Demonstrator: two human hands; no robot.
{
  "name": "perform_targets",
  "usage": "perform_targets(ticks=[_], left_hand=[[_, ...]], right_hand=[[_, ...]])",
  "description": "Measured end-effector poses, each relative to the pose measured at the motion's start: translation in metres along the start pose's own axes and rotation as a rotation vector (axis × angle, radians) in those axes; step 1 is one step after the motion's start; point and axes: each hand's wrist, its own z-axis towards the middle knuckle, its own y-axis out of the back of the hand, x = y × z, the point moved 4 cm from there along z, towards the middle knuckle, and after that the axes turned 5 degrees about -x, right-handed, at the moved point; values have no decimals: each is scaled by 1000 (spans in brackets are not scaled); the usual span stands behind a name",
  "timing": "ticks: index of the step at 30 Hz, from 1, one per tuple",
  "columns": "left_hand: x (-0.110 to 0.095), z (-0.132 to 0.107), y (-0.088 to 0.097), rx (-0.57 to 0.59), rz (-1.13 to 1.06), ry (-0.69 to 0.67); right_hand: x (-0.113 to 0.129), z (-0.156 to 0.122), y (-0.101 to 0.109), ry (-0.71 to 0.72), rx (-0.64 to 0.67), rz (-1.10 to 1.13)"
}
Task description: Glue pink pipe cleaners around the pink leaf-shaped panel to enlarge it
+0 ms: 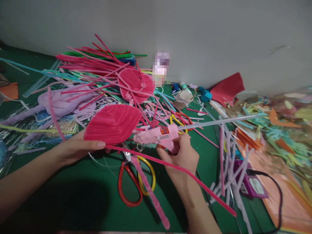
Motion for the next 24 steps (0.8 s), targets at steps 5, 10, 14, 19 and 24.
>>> perform_targets(ticks=[5, 10, 14, 19, 24], left_hand=[[-1, -2, 0, 16, 21, -2], [-2, -3, 0, 30, 21, -10], [-4, -4, -3, 85, 43, -17], [-4, -5, -4, 86, 70, -30], [-3, -5, -2, -21, -1, -12]], right_hand=[[-3, 4, 4, -112, -78, -21], [-25, 23, 10, -132, -138, -56], [-53, 37, 4, -101, 12, -315], [-80, 37, -8, -81, 197, -507], [-81, 35, -4, 31, 83, -476]])
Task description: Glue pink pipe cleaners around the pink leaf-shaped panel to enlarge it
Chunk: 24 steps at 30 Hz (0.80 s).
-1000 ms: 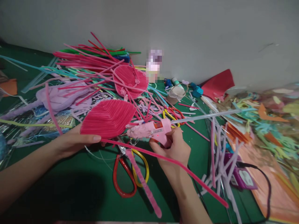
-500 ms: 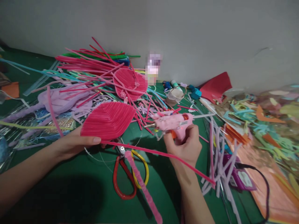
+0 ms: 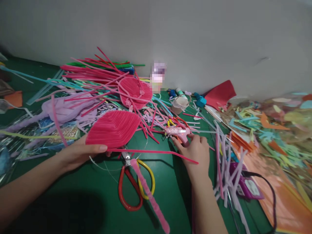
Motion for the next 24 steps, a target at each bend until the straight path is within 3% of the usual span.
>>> perform_targets(ticks=[2, 4, 10, 13, 17, 24], left_hand=[[0, 1, 2, -49, -37, -1], [0, 2, 3, -81, -72, 0], [0, 2, 4, -97, -112, 14], [1, 2, 3, -59, -88, 14], [2, 2, 2, -42, -45, 14], [2, 0, -3, -11, 29, 22]], right_hand=[[6, -1, 8, 28, -87, 78], [17, -2, 14, 45, -61, 270], [63, -23, 20, -9, 539, 964], [74, -33, 24, -54, 666, 1199], [76, -36, 23, -119, 638, 1299], [76, -30, 22, -149, 500, 1146]])
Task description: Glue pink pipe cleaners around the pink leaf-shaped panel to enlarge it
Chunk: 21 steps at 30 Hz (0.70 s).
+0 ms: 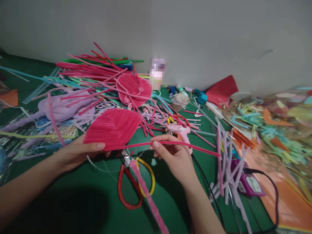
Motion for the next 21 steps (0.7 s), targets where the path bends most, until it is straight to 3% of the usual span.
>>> perform_targets(ticks=[14, 21], left_hand=[[-3, -1, -4, 145, 37, -41], [-2, -2, -3, 163, 27, -45]], right_hand=[[-3, 2, 4, -20, -11, -27], [-5, 3, 2, -44, -11, -8]])
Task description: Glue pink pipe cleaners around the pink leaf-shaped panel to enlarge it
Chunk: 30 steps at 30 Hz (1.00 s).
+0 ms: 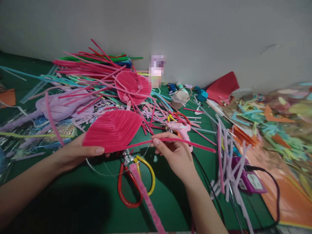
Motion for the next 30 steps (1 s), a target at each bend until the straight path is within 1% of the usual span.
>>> perform_targets(ticks=[4, 8, 10, 13, 15, 18, 21, 25, 30], left_hand=[[-1, 0, -1, -3, 5, -10], [-4, -1, -2, -57, -6, -14], [-4, -1, -1, -100, -38, -11], [-5, -2, 1, -157, -73, -15], [-6, -2, 1, -162, -74, -28], [-5, -3, 0, -144, -53, -37], [-4, -5, 0, -147, -29, -53], [-4, -9, 1, -195, 6, -110], [-7, -11, 0, -227, 212, -172]], right_hand=[[-2, 0, -1, -37, -2, 31], [0, -4, -5, -95, -4, 147], [3, -9, -12, -144, 75, 201], [8, -20, -31, -238, 241, 177], [10, -26, -44, -280, 282, 148], [14, -30, -60, -307, 268, 151], [14, -28, -69, -323, 230, 127], [11, -24, -69, -332, 152, 83], [11, -21, -67, -316, 112, 23]])
